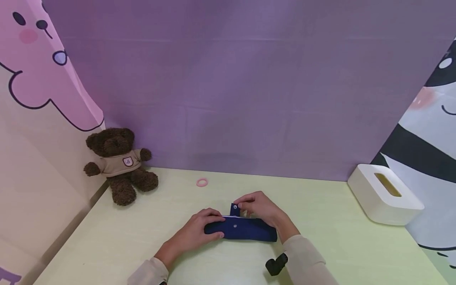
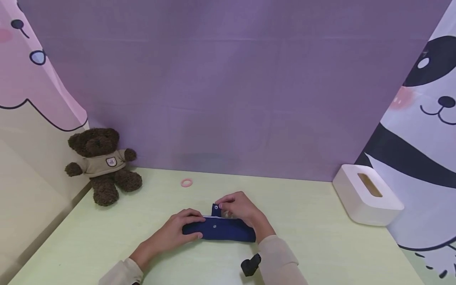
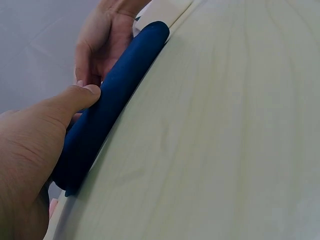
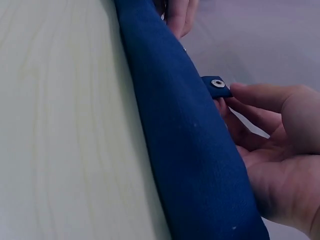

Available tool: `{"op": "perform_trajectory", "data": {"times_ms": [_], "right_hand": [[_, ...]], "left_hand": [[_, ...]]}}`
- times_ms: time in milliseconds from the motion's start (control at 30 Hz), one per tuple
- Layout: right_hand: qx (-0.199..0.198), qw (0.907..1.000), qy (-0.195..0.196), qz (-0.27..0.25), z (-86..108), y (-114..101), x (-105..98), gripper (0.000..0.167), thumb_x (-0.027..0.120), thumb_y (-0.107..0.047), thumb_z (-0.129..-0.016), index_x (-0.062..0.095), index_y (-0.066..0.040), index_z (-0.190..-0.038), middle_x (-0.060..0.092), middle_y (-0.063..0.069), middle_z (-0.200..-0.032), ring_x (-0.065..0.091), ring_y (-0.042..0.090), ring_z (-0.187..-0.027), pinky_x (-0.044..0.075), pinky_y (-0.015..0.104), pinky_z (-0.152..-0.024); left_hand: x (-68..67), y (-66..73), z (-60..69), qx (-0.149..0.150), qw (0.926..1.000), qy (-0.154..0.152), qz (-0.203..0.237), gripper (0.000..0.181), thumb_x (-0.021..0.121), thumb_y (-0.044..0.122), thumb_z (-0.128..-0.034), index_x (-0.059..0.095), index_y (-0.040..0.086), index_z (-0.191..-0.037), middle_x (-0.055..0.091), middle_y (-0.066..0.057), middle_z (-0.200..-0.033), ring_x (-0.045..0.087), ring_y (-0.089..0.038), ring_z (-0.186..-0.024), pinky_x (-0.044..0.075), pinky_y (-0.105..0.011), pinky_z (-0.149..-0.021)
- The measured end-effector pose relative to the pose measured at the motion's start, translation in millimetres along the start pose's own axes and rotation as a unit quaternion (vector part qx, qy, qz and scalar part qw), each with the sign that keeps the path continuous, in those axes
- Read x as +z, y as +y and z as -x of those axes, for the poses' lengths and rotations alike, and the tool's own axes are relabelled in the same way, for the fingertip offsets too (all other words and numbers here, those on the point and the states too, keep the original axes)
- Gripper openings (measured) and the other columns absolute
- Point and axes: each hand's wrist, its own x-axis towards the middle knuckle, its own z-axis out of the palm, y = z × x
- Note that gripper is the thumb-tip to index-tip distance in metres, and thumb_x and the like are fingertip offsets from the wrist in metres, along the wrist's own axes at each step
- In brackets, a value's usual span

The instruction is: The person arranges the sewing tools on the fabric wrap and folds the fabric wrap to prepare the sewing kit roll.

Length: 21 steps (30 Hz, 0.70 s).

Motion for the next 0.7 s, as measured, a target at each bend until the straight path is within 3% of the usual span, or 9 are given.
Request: {"op": "perform_trajectory", "data": {"times_ms": [233, 700], "right_hand": [[-0.007, 0.9996, -0.027, 0.008, 0.8, 6.1, -1.4, 0.024, 0.065, -0.010, -0.100, 0.076, -0.006, -0.121, 0.077, 0.009, -0.110, 0.068, 0.020, -0.091, 0.056, 0.031, -0.083], [-0.113, 0.9911, -0.001, 0.071, 26.3, 2.4, 10.9, 0.019, 0.066, -0.009, -0.100, 0.080, -0.013, -0.111, 0.077, 0.008, -0.111, 0.070, 0.016, -0.096, 0.056, 0.025, -0.082]], "left_hand": [[1.2, 0.2, -0.3, -0.004, 0.9999, 0.005, -0.011, 0.040, 0.076, 0.042, -0.0935, 0.073, 0.019, -0.126, 0.065, 0.004, -0.131, 0.060, -0.016, -0.125, 0.048, -0.043, -0.109], [3.0, 8.5, -2.5, -0.010, 0.9990, 0.011, -0.041, 0.040, 0.080, 0.039, -0.0899, 0.075, 0.016, -0.123, 0.067, 0.001, -0.128, 0.062, -0.017, -0.121, 0.051, -0.038, -0.108]]}}
